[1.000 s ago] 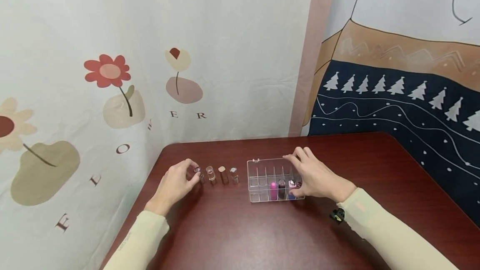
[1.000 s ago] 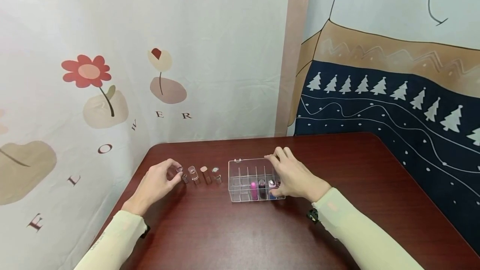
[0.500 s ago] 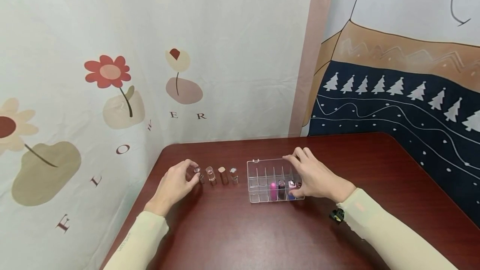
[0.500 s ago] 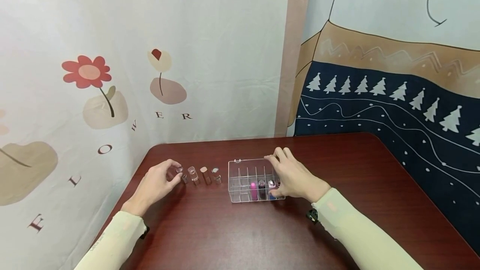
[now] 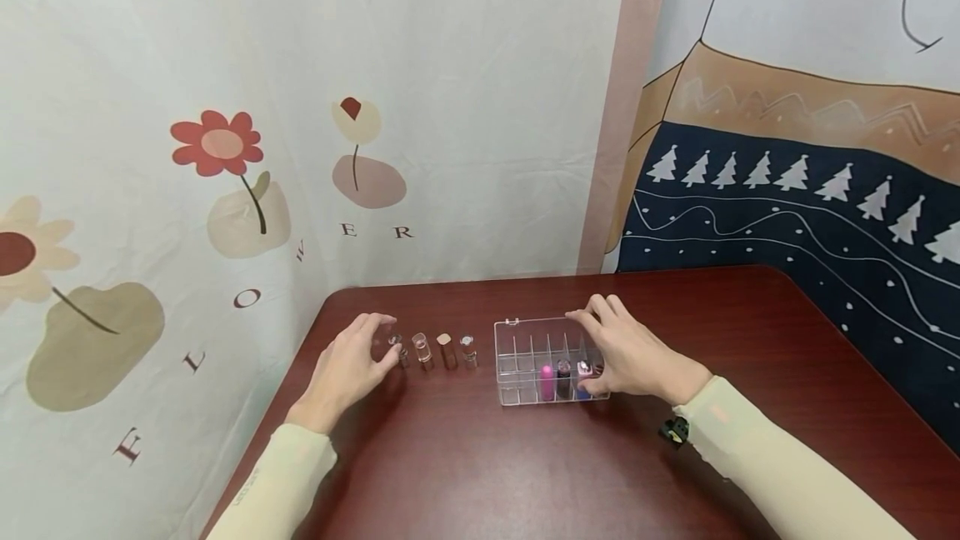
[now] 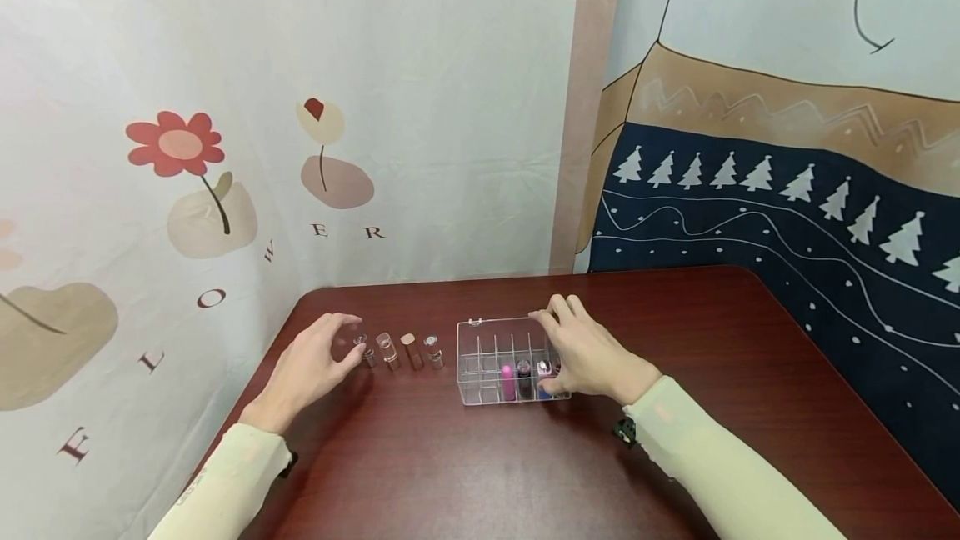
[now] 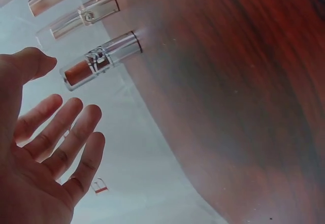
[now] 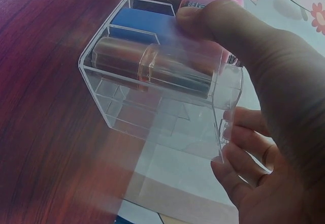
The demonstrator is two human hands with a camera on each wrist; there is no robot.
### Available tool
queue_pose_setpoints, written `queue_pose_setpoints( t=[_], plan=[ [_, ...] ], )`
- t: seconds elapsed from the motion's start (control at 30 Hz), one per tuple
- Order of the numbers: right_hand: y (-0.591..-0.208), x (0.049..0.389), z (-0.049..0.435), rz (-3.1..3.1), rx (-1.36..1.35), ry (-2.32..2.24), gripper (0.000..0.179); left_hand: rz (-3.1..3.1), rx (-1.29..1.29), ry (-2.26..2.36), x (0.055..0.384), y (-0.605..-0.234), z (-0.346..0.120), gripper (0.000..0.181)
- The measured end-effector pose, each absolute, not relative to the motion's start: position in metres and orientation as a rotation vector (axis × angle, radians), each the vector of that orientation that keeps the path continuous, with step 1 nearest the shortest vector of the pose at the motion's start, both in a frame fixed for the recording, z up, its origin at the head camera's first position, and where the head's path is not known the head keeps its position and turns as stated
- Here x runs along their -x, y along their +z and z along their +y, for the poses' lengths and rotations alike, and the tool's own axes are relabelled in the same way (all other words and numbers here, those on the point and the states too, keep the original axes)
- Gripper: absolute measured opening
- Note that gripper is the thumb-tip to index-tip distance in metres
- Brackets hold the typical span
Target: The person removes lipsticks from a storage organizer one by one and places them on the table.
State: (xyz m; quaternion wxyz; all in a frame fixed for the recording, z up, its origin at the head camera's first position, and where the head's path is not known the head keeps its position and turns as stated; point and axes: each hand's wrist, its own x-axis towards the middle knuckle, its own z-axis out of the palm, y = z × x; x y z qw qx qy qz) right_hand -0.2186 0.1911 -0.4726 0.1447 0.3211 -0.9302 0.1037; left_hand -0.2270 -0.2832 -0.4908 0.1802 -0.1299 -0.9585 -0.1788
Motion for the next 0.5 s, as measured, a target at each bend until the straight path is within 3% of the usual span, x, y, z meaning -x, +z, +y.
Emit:
queue_pose_setpoints(
  t=[0.5],
  plan=[
    [-0.473,0.22,0.192,-2.646,-0.937,0.303,0.104,-2.56,0.513,-0.462,0.222,-0.475,-0.258,0.051]
  ],
)
